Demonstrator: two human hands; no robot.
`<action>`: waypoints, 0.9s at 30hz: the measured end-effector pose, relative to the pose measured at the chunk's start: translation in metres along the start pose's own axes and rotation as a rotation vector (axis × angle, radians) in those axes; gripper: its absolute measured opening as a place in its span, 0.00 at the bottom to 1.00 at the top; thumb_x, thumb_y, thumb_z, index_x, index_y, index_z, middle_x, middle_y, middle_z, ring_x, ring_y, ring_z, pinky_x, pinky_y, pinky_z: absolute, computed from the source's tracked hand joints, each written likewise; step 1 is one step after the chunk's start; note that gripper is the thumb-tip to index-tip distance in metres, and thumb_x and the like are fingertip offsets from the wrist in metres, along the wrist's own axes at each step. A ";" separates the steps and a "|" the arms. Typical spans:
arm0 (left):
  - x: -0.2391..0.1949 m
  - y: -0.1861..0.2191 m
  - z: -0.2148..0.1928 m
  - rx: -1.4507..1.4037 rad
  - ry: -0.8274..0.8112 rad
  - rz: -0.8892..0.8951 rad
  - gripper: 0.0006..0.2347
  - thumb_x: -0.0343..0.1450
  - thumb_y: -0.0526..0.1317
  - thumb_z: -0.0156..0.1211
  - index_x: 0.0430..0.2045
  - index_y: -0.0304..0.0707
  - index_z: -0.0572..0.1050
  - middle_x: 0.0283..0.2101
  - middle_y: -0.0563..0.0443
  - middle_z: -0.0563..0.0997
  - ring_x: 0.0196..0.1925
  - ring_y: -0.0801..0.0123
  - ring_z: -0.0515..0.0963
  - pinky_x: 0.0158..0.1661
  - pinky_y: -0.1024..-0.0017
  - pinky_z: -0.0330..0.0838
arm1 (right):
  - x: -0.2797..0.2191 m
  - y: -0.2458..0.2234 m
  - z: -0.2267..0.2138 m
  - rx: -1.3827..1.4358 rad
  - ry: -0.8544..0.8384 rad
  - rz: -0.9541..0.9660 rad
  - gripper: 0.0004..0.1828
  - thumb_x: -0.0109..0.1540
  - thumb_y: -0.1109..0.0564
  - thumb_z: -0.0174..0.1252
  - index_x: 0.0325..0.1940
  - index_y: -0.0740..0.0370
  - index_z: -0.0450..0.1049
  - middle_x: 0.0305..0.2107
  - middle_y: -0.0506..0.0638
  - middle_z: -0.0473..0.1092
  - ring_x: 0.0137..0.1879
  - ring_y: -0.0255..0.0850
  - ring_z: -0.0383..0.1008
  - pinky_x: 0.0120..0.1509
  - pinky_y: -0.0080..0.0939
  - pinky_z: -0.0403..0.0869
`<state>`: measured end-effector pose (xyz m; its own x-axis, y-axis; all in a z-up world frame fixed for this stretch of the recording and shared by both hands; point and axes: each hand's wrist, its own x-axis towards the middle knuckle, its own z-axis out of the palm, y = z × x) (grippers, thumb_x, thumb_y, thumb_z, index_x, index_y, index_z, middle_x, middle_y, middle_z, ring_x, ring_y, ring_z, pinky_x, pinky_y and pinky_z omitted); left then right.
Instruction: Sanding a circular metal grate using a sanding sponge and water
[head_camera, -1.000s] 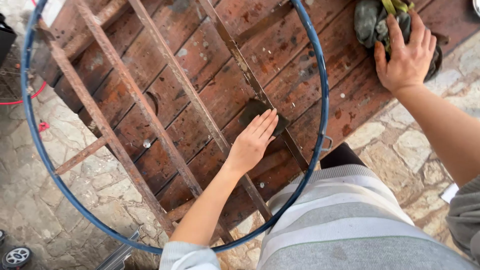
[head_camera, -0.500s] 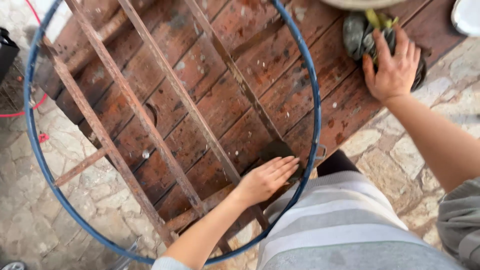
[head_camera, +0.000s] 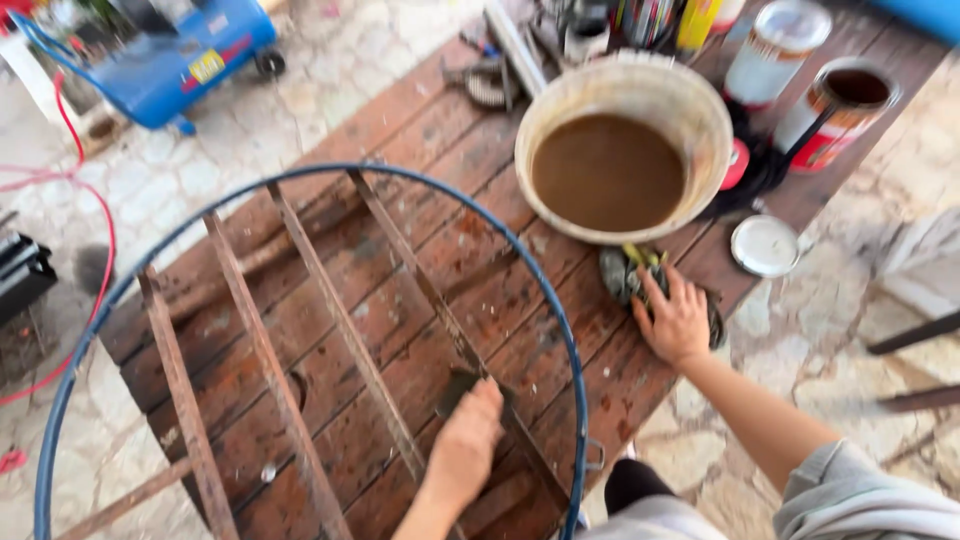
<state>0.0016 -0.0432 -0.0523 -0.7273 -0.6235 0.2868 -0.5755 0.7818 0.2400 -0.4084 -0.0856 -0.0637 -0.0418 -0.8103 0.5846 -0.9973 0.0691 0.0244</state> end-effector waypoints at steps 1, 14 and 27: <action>-0.009 0.014 0.025 0.010 0.022 0.008 0.25 0.73 0.36 0.52 0.66 0.20 0.62 0.70 0.31 0.65 0.71 0.45 0.66 0.72 0.58 0.53 | -0.001 0.000 -0.001 -0.008 0.024 -0.006 0.28 0.67 0.42 0.54 0.70 0.48 0.71 0.63 0.61 0.69 0.49 0.59 0.75 0.50 0.58 0.72; 0.000 0.012 0.076 0.753 0.244 0.331 0.13 0.74 0.36 0.53 0.51 0.29 0.74 0.42 0.39 0.78 0.39 0.62 0.77 0.37 0.71 0.72 | -0.003 0.006 0.016 -0.037 -0.033 0.043 0.30 0.65 0.38 0.52 0.72 0.41 0.67 0.65 0.56 0.68 0.50 0.56 0.76 0.52 0.56 0.74; 0.026 -0.049 0.127 0.796 0.388 0.139 0.14 0.77 0.44 0.59 0.53 0.37 0.75 0.53 0.45 0.78 0.49 0.66 0.75 0.48 0.71 0.68 | -0.014 0.010 0.030 -0.058 -0.174 0.110 0.32 0.63 0.33 0.49 0.72 0.35 0.64 0.66 0.52 0.65 0.54 0.53 0.76 0.54 0.55 0.75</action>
<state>-0.0367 -0.0966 -0.1747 -0.7150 -0.3695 0.5935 -0.6858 0.5354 -0.4929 -0.4195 -0.0908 -0.0963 -0.1646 -0.8841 0.4373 -0.9813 0.1917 0.0182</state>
